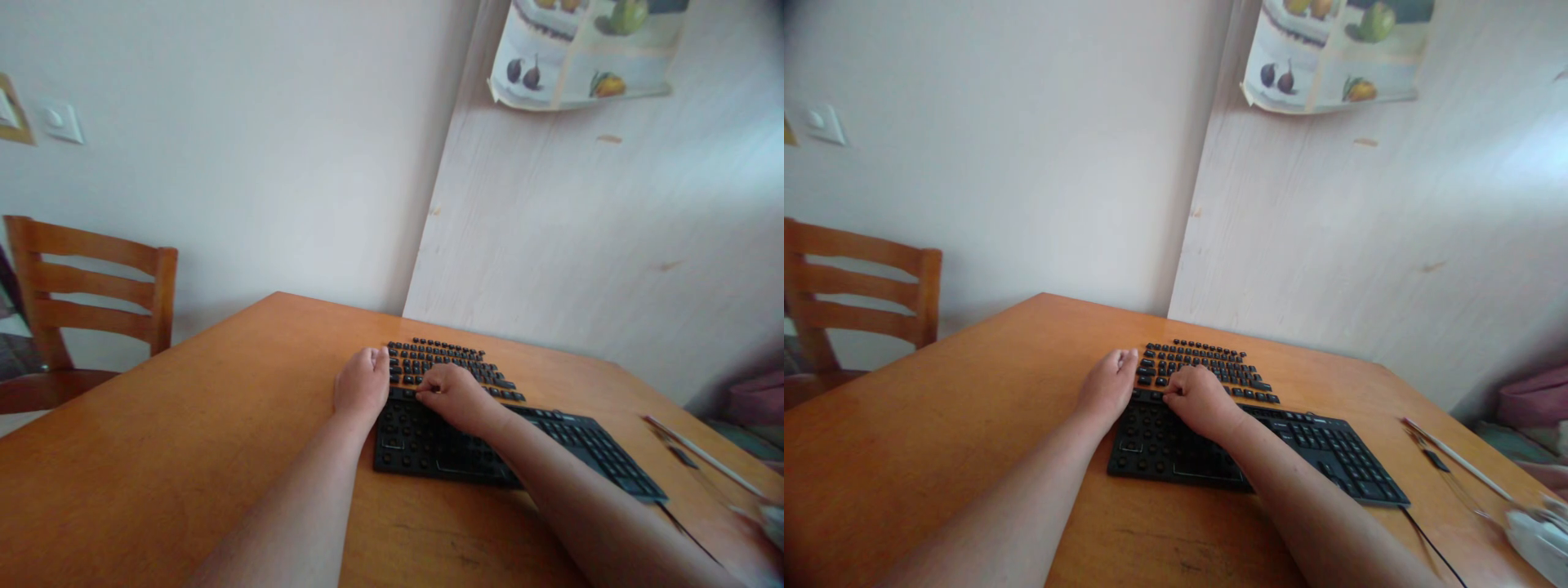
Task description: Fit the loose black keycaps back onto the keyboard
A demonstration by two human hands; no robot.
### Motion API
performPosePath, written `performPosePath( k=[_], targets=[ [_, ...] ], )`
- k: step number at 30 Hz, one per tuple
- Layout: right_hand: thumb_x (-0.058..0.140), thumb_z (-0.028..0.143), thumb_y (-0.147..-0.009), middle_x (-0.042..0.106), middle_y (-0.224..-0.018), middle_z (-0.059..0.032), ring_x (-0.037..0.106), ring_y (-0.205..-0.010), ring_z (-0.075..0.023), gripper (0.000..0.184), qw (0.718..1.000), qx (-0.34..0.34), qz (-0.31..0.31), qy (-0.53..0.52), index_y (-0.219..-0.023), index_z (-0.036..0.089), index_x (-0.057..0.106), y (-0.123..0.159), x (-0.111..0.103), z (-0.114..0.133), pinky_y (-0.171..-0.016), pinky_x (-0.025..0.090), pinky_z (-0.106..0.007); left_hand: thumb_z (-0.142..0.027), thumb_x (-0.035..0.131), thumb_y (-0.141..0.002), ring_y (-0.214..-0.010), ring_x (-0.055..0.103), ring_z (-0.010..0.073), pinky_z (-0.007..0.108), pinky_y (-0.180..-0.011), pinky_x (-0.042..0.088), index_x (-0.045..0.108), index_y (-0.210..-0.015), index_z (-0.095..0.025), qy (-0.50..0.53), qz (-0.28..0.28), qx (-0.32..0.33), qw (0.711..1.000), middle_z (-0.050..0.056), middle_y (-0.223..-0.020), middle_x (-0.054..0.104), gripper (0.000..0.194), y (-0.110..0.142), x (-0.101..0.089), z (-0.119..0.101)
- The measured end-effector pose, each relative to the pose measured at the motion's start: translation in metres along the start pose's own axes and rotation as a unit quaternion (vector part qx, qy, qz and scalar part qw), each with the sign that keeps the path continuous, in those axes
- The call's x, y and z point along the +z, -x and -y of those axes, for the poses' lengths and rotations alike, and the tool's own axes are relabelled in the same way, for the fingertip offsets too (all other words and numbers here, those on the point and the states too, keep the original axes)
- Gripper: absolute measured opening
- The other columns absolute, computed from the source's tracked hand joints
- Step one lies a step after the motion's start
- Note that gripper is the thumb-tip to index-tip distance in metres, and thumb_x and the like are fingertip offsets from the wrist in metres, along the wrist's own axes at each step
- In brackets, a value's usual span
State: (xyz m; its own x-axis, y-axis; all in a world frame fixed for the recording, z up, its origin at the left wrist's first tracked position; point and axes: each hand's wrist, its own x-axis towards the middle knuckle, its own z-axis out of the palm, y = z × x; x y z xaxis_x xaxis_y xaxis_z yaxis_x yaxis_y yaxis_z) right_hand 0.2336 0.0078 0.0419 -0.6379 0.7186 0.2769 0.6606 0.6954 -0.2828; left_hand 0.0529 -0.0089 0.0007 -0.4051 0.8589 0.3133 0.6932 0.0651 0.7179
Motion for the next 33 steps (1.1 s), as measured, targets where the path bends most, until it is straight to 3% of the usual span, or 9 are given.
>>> performPosePath(
  k=[7, 12, 18, 33],
  targets=[
    [0.060, 0.020, -0.083, 0.072, -0.079, -0.0015, 0.063, -0.077, -0.0151, 0.014, 1.000, -0.010, -0.004, -0.020, -0.078, 0.021, 0.074, 0.006, -0.004, -0.002, -0.074, 0.045, -0.027, -0.054, 0.029, -0.096, -0.072, 0.059, 0.0191, 0.029, -0.061, 0.031, 0.058, -0.079, -0.022, 0.000, 0.003, 0.005, 1.000, 0.007, -0.085, 0.069, 0.047, 0.000, 0.000, 0.001],
    [0.052, 0.020, -0.087, 0.075, -0.092, -0.0030, 0.066, -0.089, -0.0171, 0.024, 0.999, -0.013, -0.045, 0.004, -0.089, 0.022, 0.077, 0.010, -0.019, -0.004, -0.084, 0.047, -0.029, -0.053, 0.030, -0.097, -0.074, 0.060, 0.0194, 0.028, -0.061, 0.033, 0.060, -0.080, -0.022, -0.002, 0.015, 0.004, 1.000, 0.007, -0.085, 0.070, 0.046, -0.001, -0.002, 0.001],
    [0.050, 0.017, -0.087, 0.075, -0.087, -0.0019, 0.065, -0.085, -0.0175, 0.028, 0.997, -0.051, 0.009, 0.052, -0.090, 0.023, 0.077, 0.016, -0.021, 0.003, -0.083, 0.046, -0.030, -0.054, 0.030, -0.096, -0.075, 0.061, 0.0197, 0.028, -0.060, 0.034, 0.059, -0.079, -0.022, 0.003, 0.013, 0.009, 1.000, 0.007, -0.086, 0.070, 0.046, -0.001, -0.002, 0.003],
    [0.050, 0.016, -0.087, 0.074, -0.088, -0.0030, 0.061, -0.090, -0.0189, 0.028, 0.993, -0.061, 0.045, 0.085, -0.092, 0.024, 0.077, 0.018, -0.015, 0.009, -0.085, 0.043, -0.031, -0.053, 0.030, -0.097, -0.075, 0.061, 0.0195, 0.029, -0.063, 0.034, 0.059, -0.080, -0.021, -0.005, 0.022, 0.002, 1.000, 0.008, -0.086, 0.070, 0.046, 0.000, -0.004, 0.001]
  ],
)
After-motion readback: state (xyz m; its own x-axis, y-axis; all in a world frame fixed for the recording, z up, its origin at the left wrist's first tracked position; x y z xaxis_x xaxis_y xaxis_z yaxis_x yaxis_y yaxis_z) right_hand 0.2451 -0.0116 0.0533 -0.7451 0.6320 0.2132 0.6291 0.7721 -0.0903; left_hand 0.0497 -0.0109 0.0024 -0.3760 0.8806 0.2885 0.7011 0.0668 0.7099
